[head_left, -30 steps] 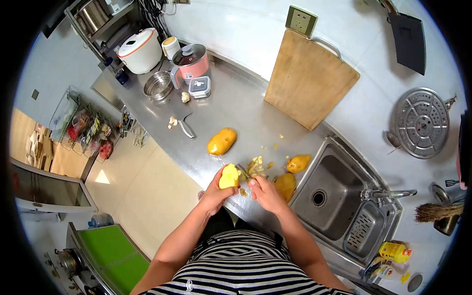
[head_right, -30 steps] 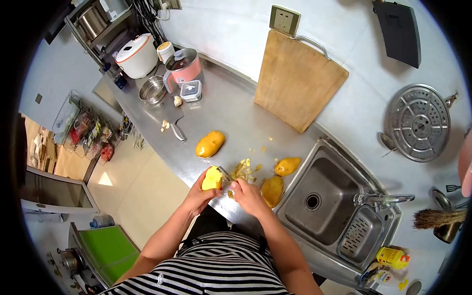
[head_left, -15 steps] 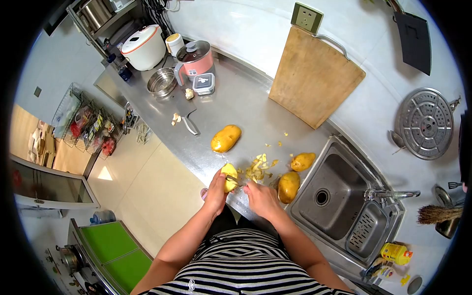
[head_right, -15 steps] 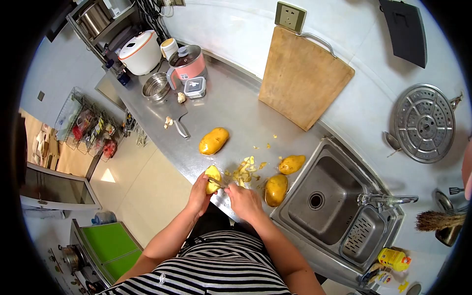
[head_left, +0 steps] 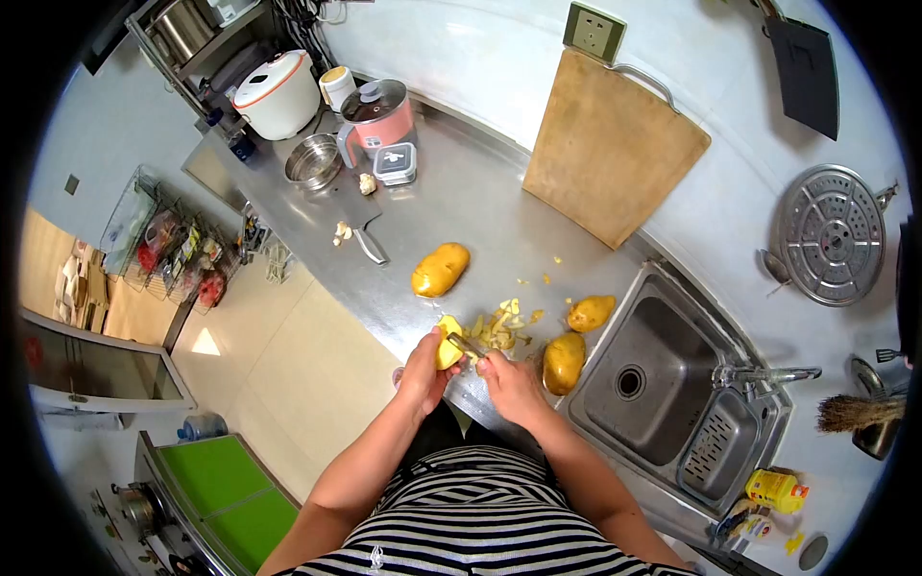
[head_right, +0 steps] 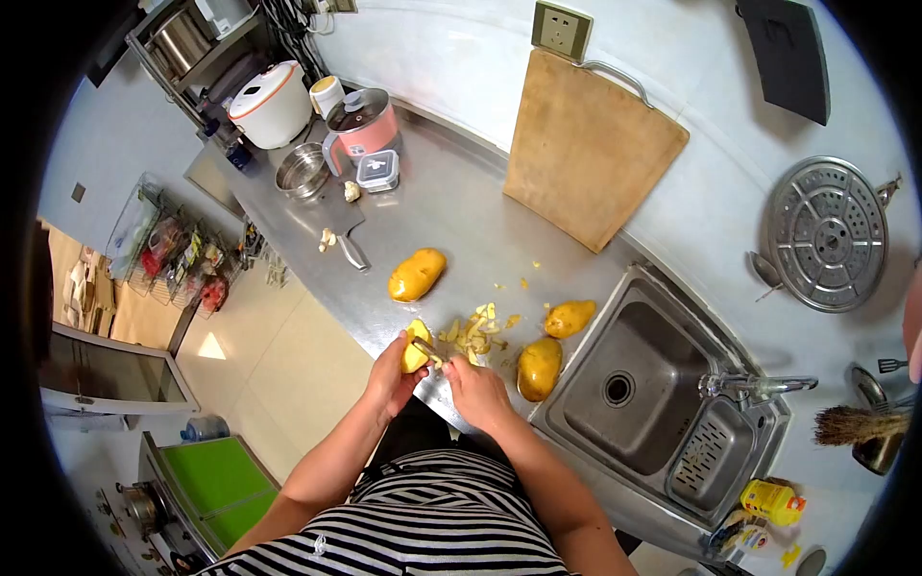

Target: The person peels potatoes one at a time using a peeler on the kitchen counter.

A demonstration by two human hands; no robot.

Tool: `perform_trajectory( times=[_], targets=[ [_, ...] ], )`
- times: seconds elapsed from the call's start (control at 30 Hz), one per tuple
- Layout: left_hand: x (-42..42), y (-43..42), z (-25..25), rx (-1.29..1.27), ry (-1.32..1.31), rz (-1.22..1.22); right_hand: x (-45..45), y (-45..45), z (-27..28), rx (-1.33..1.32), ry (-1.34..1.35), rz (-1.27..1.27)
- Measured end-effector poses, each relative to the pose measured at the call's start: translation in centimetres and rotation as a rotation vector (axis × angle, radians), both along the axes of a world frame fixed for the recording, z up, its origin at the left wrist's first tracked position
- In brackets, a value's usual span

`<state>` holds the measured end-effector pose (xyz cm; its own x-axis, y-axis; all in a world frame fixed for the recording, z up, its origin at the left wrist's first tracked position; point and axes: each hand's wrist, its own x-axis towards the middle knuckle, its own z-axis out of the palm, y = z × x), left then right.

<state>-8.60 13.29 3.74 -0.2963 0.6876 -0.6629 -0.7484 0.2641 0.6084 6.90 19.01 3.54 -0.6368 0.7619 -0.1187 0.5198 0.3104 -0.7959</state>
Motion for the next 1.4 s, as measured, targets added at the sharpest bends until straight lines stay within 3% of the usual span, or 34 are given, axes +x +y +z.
perform_trajectory(
  times=[0.07, 0.2, 0.27, 0.47, 0.57, 0.7, 0.77, 0.87, 0.9, 1.03, 1.1, 1.23, 1.33, 1.4],
  targets=[
    [0.2, 0.1, -0.6, -0.01, 0.002, 0.017, -0.1, -0.1, 0.4, 0.126, -0.032, 0.032],
    [0.5, 0.2, -0.6, 0.018, 0.003, 0.03, 0.0, 1.8, -1.8, 0.107, -0.2, 0.058],
    [0.7, 0.7, 0.0, -0.043, -0.035, 0.012, 0.0, 3.4, -5.3, 0.048, -0.133, -0.13],
    [0.3, 1.3, -0.2, -0.066, -0.095, 0.005, 0.2, 1.4, -2.1, -0.072, 0.058, -0.065],
    [0.4, 1.0, -1.4, -0.052, -0.107, -0.013, -0.1, 0.3, -0.1, -0.03, -0.039, -0.007],
    [0.5, 1.2, -1.2, -0.033, -0.143, -0.044, -0.1, 0.9, -0.7, -0.016, -0.1, -0.013],
    [0.8, 1.0, -1.3, -0.056, -0.192, -0.069, 0.1, 2.4, -5.3, -0.024, -0.076, -0.097],
    [0.8, 1.3, -0.3, -0.027, -0.251, -0.067, 0.3, 3.5, -6.1, -0.119, -0.004, -0.169],
    [0.8, 1.2, -0.3, -0.029, -0.224, -0.057, 0.6, 3.1, -5.6, -0.216, 0.026, -0.149],
    [0.1, 1.1, -1.4, -0.054, -0.241, -0.004, 0.2, 1.2, -1.9, -0.202, 0.094, -0.085],
    [0.3, 1.3, -1.2, -0.086, -0.236, 0.049, -0.1, 0.2, -0.5, -0.046, -0.075, -0.013],
    [0.5, 1.4, -2.2, -0.1, -0.262, 0.108, -0.6, -0.2, -1.3, 0.15, -0.063, -0.013],
    [0.6, 1.2, -2.1, -0.104, -0.32, 0.042, -1.1, 1.4, -2.5, 0.062, -0.195, -0.06],
    [0.4, 1.0, -1.4, -0.049, -0.417, -0.054, -0.9, 2.4, -4.7, -0.015, -0.084, -0.143]
  ],
)
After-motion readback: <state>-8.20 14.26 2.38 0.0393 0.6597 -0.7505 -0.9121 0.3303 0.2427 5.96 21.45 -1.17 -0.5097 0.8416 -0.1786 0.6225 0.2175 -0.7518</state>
